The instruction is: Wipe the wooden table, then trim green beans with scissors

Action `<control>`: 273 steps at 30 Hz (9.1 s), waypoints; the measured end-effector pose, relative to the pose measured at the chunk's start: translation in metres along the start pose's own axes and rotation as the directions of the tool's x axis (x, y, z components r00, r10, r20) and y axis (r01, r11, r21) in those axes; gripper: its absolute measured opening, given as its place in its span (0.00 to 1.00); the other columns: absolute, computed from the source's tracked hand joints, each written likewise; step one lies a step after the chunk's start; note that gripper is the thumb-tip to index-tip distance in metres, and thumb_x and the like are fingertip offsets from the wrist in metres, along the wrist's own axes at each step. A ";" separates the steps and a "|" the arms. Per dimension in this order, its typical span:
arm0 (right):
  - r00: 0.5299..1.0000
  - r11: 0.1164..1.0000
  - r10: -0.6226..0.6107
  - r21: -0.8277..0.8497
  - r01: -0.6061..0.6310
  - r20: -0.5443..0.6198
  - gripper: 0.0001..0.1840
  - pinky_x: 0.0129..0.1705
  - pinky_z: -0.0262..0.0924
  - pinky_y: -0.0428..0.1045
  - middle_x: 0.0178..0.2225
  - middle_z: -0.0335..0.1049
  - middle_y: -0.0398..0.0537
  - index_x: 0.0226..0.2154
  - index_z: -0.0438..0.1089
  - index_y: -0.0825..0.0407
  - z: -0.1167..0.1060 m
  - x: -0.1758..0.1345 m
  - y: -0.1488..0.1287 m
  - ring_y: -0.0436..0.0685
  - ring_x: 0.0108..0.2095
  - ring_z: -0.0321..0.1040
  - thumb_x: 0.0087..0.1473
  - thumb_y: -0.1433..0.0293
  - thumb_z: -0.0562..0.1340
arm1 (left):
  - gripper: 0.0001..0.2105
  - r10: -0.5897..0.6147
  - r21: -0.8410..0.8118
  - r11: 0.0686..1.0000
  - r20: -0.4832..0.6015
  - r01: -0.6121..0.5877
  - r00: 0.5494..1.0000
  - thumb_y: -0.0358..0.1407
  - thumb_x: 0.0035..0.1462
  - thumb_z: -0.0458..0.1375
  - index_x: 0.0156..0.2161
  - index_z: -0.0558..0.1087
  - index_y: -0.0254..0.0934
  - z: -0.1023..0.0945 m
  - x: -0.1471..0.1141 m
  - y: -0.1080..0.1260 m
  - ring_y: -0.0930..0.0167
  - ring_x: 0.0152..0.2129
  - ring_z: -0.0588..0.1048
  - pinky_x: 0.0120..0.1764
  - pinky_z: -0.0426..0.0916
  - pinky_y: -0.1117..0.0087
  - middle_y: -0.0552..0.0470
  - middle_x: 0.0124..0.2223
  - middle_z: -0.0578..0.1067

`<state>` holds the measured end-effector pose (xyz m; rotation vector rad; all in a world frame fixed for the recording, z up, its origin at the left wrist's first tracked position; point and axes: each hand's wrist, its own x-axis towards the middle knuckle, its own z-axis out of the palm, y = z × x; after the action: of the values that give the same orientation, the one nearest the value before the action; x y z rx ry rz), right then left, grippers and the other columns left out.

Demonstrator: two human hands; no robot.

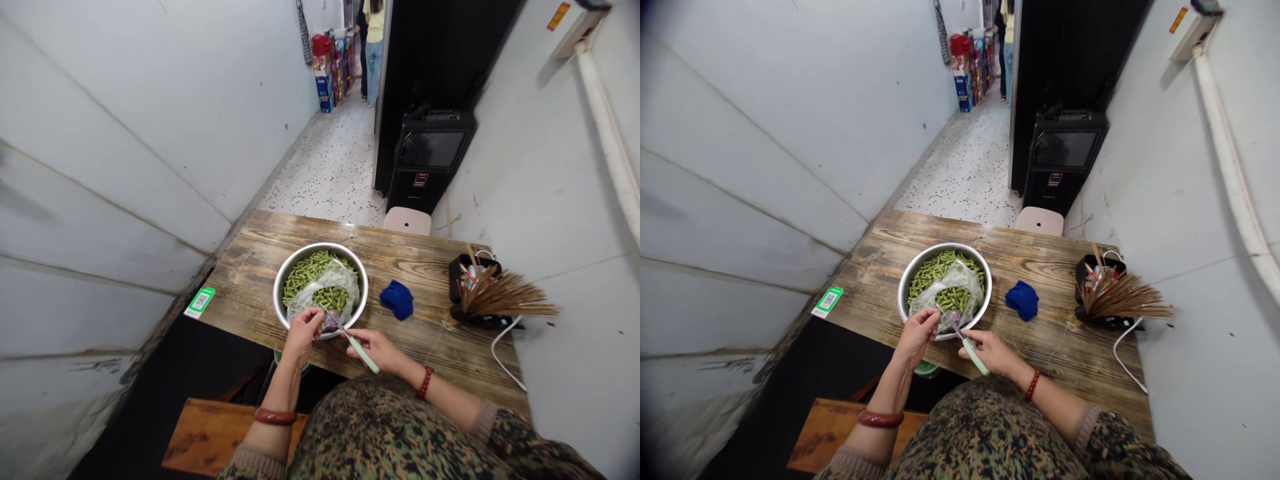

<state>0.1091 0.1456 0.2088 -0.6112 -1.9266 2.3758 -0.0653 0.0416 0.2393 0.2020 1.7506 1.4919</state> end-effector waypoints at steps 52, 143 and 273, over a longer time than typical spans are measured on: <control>0.944 0.828 -0.323 -0.502 0.250 -0.063 0.31 0.43 0.63 0.52 0.40 0.73 0.53 0.52 0.68 0.54 -0.009 0.013 0.001 0.58 0.38 0.69 0.47 0.60 0.69 | 0.16 -0.054 -0.374 0.926 0.019 0.057 0.998 0.36 0.36 0.72 0.30 0.73 0.34 0.016 -0.001 0.017 0.79 0.21 0.71 0.26 0.67 0.80 0.58 0.24 0.72; 0.965 0.990 0.032 0.144 0.006 -0.259 0.29 0.23 0.57 0.43 0.27 0.68 0.43 0.44 0.69 0.55 -0.008 0.030 0.016 0.47 0.22 0.61 0.44 0.54 0.68 | 0.23 0.035 -0.072 0.997 0.057 -0.031 0.998 0.44 0.38 0.68 0.40 0.76 0.33 0.004 0.031 0.009 0.80 0.19 0.66 0.21 0.60 0.77 0.52 0.31 0.73; 0.973 0.886 -0.164 -0.457 0.073 -0.162 0.19 0.38 0.61 0.49 0.37 0.74 0.50 0.46 0.70 0.54 0.009 0.045 0.049 0.56 0.34 0.69 0.53 0.62 0.63 | 0.12 -0.172 -0.374 0.911 0.030 0.171 0.985 0.31 0.39 0.71 0.29 0.73 0.32 -0.003 0.041 -0.040 0.78 0.21 0.73 0.28 0.71 0.78 0.54 0.24 0.74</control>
<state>0.0757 0.1368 0.1507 -0.6873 -2.3516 1.7227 -0.0794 0.0524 0.1843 -0.1504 1.4090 1.6604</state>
